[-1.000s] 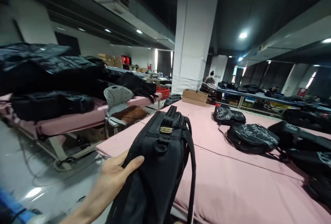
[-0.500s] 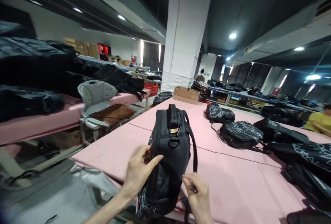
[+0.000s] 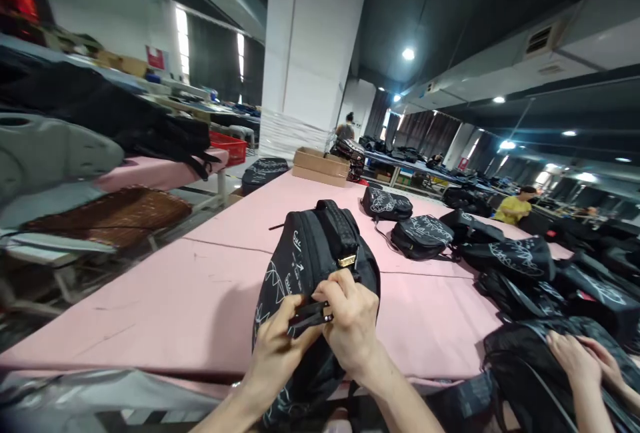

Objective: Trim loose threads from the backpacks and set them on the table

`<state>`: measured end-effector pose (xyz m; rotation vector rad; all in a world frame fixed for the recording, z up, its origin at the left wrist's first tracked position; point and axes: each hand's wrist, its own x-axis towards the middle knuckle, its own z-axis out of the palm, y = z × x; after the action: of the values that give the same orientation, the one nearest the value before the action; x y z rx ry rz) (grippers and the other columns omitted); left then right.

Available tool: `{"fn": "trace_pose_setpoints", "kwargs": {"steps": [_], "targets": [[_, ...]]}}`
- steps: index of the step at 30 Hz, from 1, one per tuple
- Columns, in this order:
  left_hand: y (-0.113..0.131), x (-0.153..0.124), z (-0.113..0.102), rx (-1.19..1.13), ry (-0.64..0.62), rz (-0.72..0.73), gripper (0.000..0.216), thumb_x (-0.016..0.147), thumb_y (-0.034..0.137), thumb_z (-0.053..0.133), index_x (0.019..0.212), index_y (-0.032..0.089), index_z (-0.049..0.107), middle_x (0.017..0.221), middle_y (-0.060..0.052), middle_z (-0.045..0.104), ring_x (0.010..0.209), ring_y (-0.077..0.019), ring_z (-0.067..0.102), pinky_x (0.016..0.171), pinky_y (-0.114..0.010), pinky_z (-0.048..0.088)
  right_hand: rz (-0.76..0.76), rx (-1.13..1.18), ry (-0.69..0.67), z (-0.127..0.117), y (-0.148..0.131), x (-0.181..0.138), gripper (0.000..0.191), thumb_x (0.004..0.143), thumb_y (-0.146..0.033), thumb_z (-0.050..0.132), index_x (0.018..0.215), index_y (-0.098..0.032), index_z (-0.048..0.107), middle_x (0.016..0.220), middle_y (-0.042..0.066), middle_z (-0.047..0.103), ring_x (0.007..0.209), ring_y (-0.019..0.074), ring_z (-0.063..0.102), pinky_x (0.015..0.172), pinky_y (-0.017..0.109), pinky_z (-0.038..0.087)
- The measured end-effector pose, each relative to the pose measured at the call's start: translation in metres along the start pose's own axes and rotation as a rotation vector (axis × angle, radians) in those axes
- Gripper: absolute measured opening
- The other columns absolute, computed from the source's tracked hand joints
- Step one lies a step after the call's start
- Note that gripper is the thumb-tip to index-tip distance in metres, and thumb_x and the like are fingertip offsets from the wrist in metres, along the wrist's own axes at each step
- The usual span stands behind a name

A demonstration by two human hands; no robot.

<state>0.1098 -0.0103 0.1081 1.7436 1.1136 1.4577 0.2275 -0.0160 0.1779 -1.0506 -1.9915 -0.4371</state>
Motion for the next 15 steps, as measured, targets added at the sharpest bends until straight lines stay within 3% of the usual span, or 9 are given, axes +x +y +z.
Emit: {"fn": "trace_pose_setpoints", "kwargs": {"steps": [3, 5, 8, 10, 12, 13, 15], "targets": [[0.0, 0.002, -0.004, 0.024, 0.002, 0.016, 0.02, 0.077, 0.039, 0.056, 0.087, 0.022, 0.052, 0.075, 0.0, 0.063, 0.068, -0.0163, 0.061, 0.062, -0.026, 0.049, 0.116, 0.11, 0.007, -0.005, -0.001, 0.004, 0.017, 0.083, -0.01, 0.041, 0.072, -0.017, 0.053, 0.072, 0.002, 0.052, 0.064, 0.0114, 0.052, 0.056, 0.021, 0.04], [0.001, 0.005, -0.004, 0.034, 0.019, 0.007, 0.025, 0.075, 0.042, 0.059, 0.087, 0.022, 0.052, 0.073, 0.0, 0.063, 0.067, -0.0172, 0.062, 0.062, -0.027, 0.049, 0.26, 0.191, 0.084, -0.011, 0.001, 0.004, 0.019, 0.085, -0.016, 0.042, 0.068, -0.018, 0.049, 0.068, 0.0, 0.049, 0.062, 0.0107, 0.05, 0.056, 0.021, 0.04], [0.0, 0.008, -0.002, 0.025, 0.023, -0.009, 0.029, 0.071, 0.045, 0.061, 0.088, 0.022, 0.053, 0.072, 0.0, 0.064, 0.066, -0.0185, 0.062, 0.063, -0.03, 0.05, 0.384, 0.149, 0.115, -0.022, 0.006, -0.007, 0.017, 0.087, -0.022, 0.045, 0.072, -0.019, 0.052, 0.069, 0.0, 0.051, 0.062, 0.0112, 0.051, 0.055, 0.021, 0.041], [0.0, 0.009, 0.0, 0.01, 0.005, -0.02, 0.029, 0.072, 0.044, 0.061, 0.088, 0.022, 0.053, 0.073, 0.0, 0.064, 0.065, -0.0183, 0.062, 0.063, -0.03, 0.05, 0.402, 0.035, 0.048, -0.027, 0.007, -0.02, 0.011, 0.083, -0.026, 0.053, 0.09, -0.019, 0.056, 0.077, 0.002, 0.056, 0.069, 0.0137, 0.056, 0.058, 0.022, 0.044], [0.001, 0.009, 0.002, 0.0, -0.013, -0.033, 0.028, 0.072, 0.043, 0.06, 0.09, 0.022, 0.052, 0.075, -0.001, 0.064, 0.067, -0.0183, 0.062, 0.063, -0.03, 0.05, 0.406, -0.074, 0.013, -0.03, 0.006, -0.033, 0.033, 0.079, -0.029, 0.059, 0.109, -0.018, 0.051, 0.087, 0.005, 0.059, 0.078, 0.0172, 0.058, 0.064, 0.025, 0.047], [0.002, 0.008, 0.003, 0.002, -0.019, -0.039, 0.028, 0.073, 0.042, 0.059, 0.09, 0.022, 0.052, 0.075, -0.001, 0.065, 0.068, -0.0184, 0.062, 0.064, -0.03, 0.05, 0.394, -0.113, 0.021, -0.03, 0.006, -0.039, 0.036, 0.08, -0.029, 0.059, 0.112, -0.018, 0.048, 0.091, 0.006, 0.059, 0.081, 0.0184, 0.059, 0.066, 0.027, 0.047], [0.003, 0.007, 0.005, 0.019, -0.013, -0.042, 0.028, 0.073, 0.042, 0.059, 0.09, 0.022, 0.052, 0.075, -0.001, 0.064, 0.07, -0.0187, 0.063, 0.065, -0.03, 0.049, 0.331, -0.153, 0.053, -0.031, 0.006, -0.046, 0.024, 0.084, -0.025, 0.053, 0.107, -0.018, 0.05, 0.09, 0.007, 0.06, 0.081, 0.0186, 0.059, 0.068, 0.029, 0.048]]}}
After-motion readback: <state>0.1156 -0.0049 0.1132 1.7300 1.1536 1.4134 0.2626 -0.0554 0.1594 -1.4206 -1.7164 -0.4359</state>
